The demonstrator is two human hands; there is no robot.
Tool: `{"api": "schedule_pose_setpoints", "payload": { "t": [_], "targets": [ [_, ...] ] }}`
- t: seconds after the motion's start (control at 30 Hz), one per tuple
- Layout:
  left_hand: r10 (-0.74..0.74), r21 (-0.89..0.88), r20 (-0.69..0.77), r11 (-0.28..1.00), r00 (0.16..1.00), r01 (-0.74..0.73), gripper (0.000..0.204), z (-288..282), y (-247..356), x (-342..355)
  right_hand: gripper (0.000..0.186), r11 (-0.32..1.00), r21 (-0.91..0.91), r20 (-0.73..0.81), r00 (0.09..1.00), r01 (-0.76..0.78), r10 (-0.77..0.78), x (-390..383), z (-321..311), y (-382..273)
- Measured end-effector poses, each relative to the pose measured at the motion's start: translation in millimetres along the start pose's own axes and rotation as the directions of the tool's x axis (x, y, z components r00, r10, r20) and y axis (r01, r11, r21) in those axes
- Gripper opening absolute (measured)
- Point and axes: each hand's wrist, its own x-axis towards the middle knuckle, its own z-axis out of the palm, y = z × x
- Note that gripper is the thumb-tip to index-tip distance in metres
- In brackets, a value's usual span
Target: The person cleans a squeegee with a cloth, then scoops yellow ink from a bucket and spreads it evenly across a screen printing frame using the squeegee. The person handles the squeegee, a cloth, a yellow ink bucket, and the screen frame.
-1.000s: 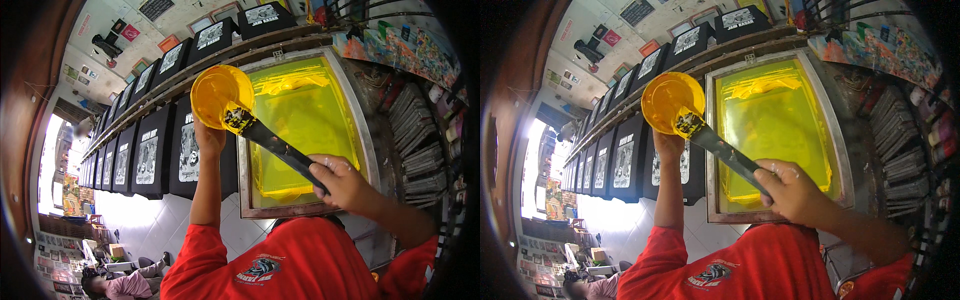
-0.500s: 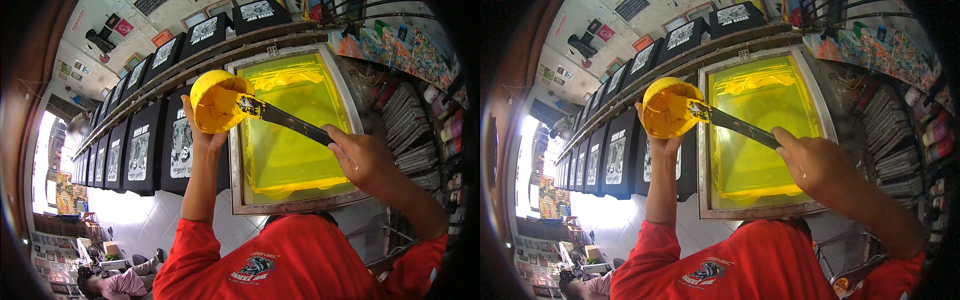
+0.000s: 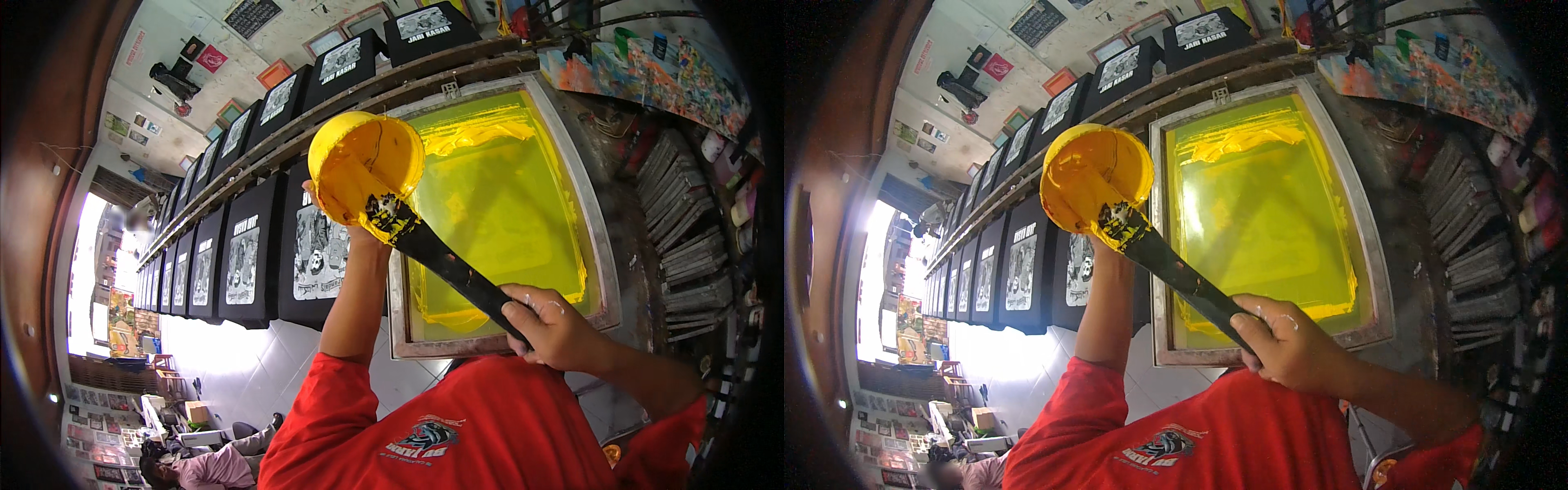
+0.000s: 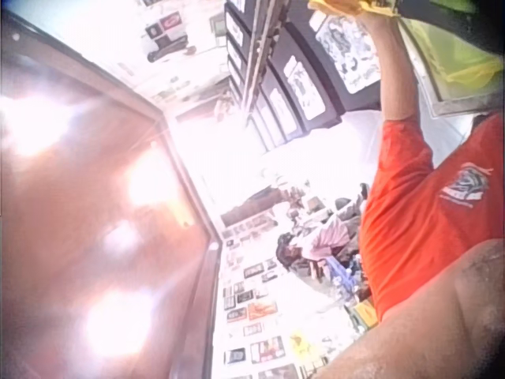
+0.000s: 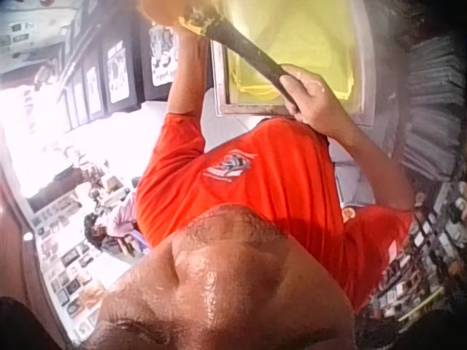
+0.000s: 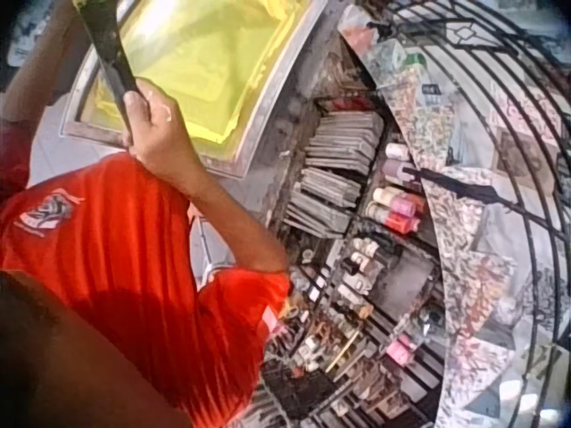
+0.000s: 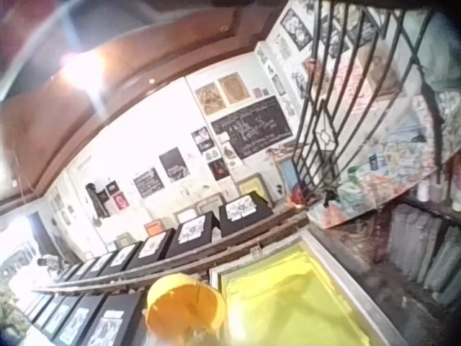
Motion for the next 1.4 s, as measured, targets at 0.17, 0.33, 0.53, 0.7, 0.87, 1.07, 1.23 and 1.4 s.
{"api": "schedule_pose_setpoints", "payload": {
  "t": [0.17, 0.33, 0.53, 0.7, 0.87, 1.07, 1.23, 1.4],
  "targets": [
    [0.000, -0.029, 0.043, 1.000, 0.999, 0.001, 0.070, 4, -7, 4, 0.026, 0.989, 0.128, 0.095, 0.993, -0.078, 0.066, -3, 3, 0],
    [-0.137, -0.179, 0.184, 0.969, 0.973, 0.170, 0.069, 0, -15, 7, 0.025, 0.953, 0.256, 0.142, 0.982, -0.160, 0.127, -7, 14, -4],
    [-0.333, -0.479, 0.380, 0.727, 0.863, 0.492, 0.069, -26, -24, 2, 0.033, 0.834, 0.483, 0.282, 0.949, -0.267, 0.141, -8, 33, -7],
    [-0.341, -0.562, 0.401, 0.642, 0.850, 0.522, 0.068, -33, -32, -1, 0.036, 0.780, 0.570, 0.281, 0.953, -0.258, 0.110, -7, 53, -10],
    [-0.313, -0.603, 0.357, 0.642, 0.880, 0.473, 0.068, -35, -39, 3, 0.036, 0.723, 0.670, 0.178, 0.982, -0.170, 0.066, 7, 63, -3],
    [-0.001, -0.157, -0.033, 0.988, 0.999, -0.004, 0.054, -26, -47, 7, 0.034, 0.768, 0.640, -0.034, 0.997, -0.029, 0.066, 22, 44, 22],
    [-0.106, -0.101, -0.136, 0.991, 0.985, 0.092, 0.055, -39, -49, 10, 0.024, 0.823, 0.567, -0.150, 0.983, -0.002, 0.106, 36, 14, 39],
    [-0.148, -0.047, -0.386, 0.989, 0.911, 0.140, 0.061, -91, -50, 6, 0.023, 0.878, 0.479, -0.273, 0.952, 0.010, 0.138, 75, -38, 45]
  ]
}}
